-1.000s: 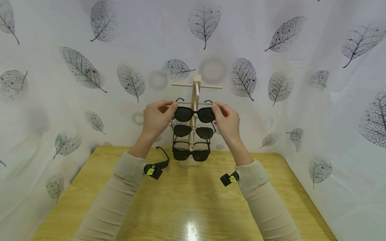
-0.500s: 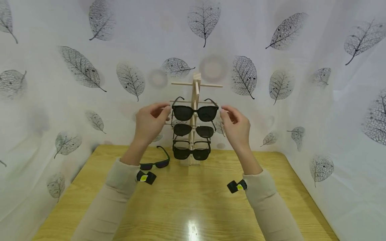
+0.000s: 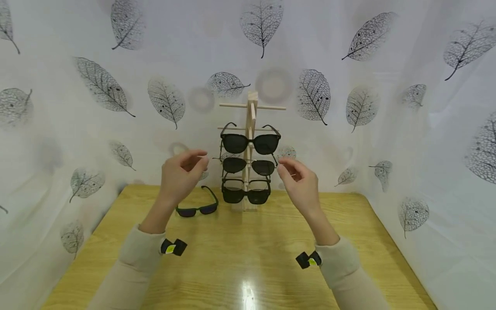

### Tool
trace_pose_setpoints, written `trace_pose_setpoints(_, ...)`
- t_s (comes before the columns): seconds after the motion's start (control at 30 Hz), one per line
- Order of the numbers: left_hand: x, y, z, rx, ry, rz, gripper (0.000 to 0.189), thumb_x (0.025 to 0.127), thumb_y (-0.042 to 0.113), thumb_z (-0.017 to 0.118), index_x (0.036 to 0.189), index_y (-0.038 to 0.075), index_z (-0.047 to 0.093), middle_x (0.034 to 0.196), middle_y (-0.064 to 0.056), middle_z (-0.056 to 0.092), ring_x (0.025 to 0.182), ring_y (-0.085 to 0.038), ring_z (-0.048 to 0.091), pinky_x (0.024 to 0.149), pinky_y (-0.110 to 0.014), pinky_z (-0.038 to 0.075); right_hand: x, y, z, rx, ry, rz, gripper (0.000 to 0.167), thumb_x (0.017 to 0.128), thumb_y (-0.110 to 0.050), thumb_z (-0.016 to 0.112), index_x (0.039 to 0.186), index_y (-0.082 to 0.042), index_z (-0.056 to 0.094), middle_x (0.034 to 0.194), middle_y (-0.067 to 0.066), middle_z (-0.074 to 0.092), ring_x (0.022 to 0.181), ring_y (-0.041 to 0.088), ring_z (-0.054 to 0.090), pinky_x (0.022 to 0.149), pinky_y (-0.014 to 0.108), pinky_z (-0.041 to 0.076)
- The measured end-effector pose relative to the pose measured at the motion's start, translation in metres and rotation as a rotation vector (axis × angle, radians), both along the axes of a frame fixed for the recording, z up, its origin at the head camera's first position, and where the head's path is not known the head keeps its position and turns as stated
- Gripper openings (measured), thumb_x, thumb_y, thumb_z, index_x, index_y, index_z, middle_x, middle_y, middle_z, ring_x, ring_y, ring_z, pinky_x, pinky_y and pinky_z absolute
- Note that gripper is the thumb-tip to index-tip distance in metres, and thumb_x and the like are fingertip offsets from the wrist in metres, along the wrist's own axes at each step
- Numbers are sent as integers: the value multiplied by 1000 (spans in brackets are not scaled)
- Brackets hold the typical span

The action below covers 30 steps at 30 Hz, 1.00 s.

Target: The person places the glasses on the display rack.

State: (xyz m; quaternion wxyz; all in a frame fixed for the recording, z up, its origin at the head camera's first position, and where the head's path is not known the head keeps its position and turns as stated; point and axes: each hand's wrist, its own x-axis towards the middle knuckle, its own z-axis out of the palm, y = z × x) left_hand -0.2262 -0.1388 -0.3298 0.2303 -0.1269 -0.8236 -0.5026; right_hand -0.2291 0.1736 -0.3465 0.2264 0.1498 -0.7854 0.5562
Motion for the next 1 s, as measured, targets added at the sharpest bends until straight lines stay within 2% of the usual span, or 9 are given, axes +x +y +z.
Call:
trace_pose_setpoints(0.2,9,-19,-22,0,-5,12,27,104,22,68,126,9,76,107,-16,80,85,5,70,75,-12,54,10,-13,-21,15,-20,58,23,102,-16,71,121,-5,77,106,15,75,85,6,65,74,20,52)
trace_pose_setpoints(0.33,16,-29,-33,23,-35,10,27,103,19,69,126,6,76,108,-19,80,85,12,67,79,-9,53,17,-24,-36,26,-53,105,23,102,-16,72,121,-6,77,101,14,75,85,8,65,74,22,52)
trace_pose_setpoints(0.57,26,-40,-50,18,-88,53,24,103,18,70,121,5,77,105,-19,80,84,7,68,79,-8,52,21,-48,-58,33,-108,164,25,101,-19,73,123,-7,76,97,11,74,82,8,63,73,21,52)
trace_pose_setpoints(0.7,30,-48,-60,-19,-122,83,23,102,20,71,119,6,78,108,-17,80,87,6,68,79,-9,53,23,-66,-70,26,-154,212,26,102,-20,72,124,-6,76,99,10,74,83,10,64,73,21,52)
trace_pose_setpoints(0.87,33,-57,-78,-58,-162,104,24,103,20,70,121,6,77,109,-16,80,92,-5,72,80,-12,53,25,-86,-82,40,-188,247,28,102,-22,71,126,-8,76,102,7,77,89,14,69,78,23,56)
trace_pose_setpoints(1.0,34,-64,-92,-66,-165,131,23,101,15,71,121,4,77,105,-16,80,88,-8,73,77,-15,55,22,-101,-93,100,-196,265,28,103,-24,69,128,-12,75,105,6,77,92,17,71,80,25,57)
